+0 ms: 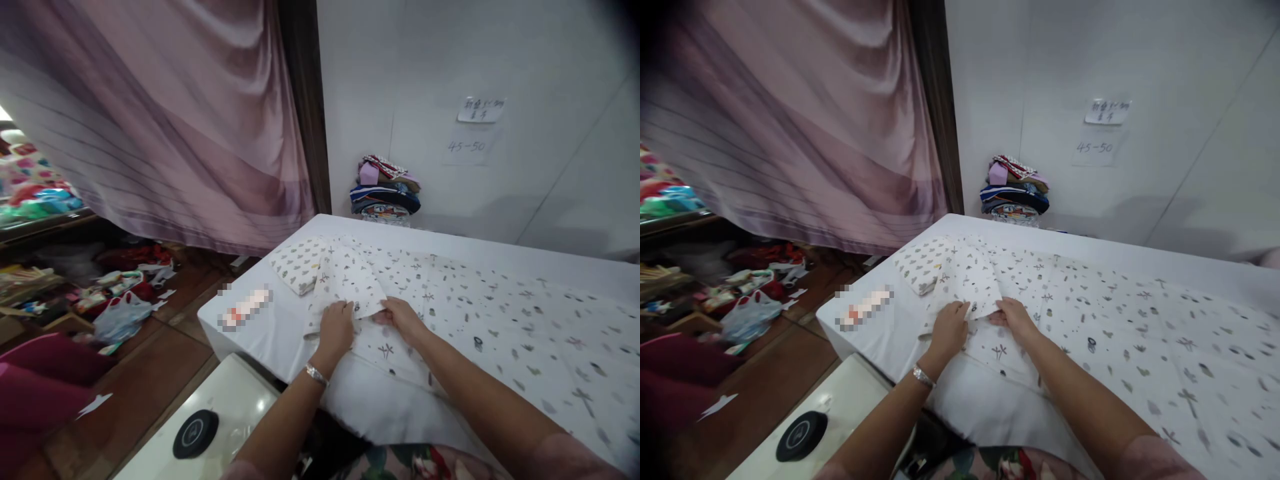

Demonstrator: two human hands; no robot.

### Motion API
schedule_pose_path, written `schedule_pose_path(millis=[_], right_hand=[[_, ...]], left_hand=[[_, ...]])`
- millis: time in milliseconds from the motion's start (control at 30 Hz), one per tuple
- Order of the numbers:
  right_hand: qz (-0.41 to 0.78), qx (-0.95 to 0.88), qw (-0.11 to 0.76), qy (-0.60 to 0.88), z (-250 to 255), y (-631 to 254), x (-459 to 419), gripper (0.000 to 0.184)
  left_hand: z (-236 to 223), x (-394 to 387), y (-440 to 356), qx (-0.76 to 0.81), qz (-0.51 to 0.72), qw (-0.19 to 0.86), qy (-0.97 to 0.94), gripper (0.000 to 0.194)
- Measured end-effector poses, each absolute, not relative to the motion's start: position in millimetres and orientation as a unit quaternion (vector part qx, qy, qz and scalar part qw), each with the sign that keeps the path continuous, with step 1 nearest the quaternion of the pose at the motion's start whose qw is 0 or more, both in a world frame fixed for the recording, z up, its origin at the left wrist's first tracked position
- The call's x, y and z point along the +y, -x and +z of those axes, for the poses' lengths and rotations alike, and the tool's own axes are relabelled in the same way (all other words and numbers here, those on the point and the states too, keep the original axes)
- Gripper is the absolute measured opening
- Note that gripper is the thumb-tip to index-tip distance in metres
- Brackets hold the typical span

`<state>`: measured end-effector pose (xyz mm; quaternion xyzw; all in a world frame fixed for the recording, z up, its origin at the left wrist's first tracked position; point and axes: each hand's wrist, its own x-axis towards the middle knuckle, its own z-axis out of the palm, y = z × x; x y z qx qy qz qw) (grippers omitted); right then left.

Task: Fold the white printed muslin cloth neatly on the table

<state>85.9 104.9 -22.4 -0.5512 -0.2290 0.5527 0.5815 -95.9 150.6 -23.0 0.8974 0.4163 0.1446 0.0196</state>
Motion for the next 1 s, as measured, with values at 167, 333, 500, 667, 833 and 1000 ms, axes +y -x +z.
schedule_pose_path(millis=[167,333,500,667,833,1000], right_hand=[[0.602,-0.215,0.566,0.520,1,-80,120,0.005],[0.604,-0.188,0.579,0.514,30,-85,144,0.004],[0.553,-0.177,0.632,0.513,74,-139,156,0.012],[0.418,-0.194,0.751,0.473,123,-251,80,0.012],[0.201,-0.147,0.844,0.475,120,-334,-114,0.020],[0.143,0.073,0.740,0.654,38,-324,-279,0.026]], left_hand=[[-31,147,126,0.479,0.147,-0.006,-0.865,0.046],[-29,154,138,0.537,0.155,-0.040,-0.828,0.041],[-8,168,123,0.577,0.174,-0.042,-0.797,0.033],[13,145,49,0.466,0.201,-0.001,-0.862,0.039],[9,85,-19,0.295,0.177,0.045,-0.938,0.042],[-16,49,-32,0.190,0.105,0.068,-0.974,0.039]])
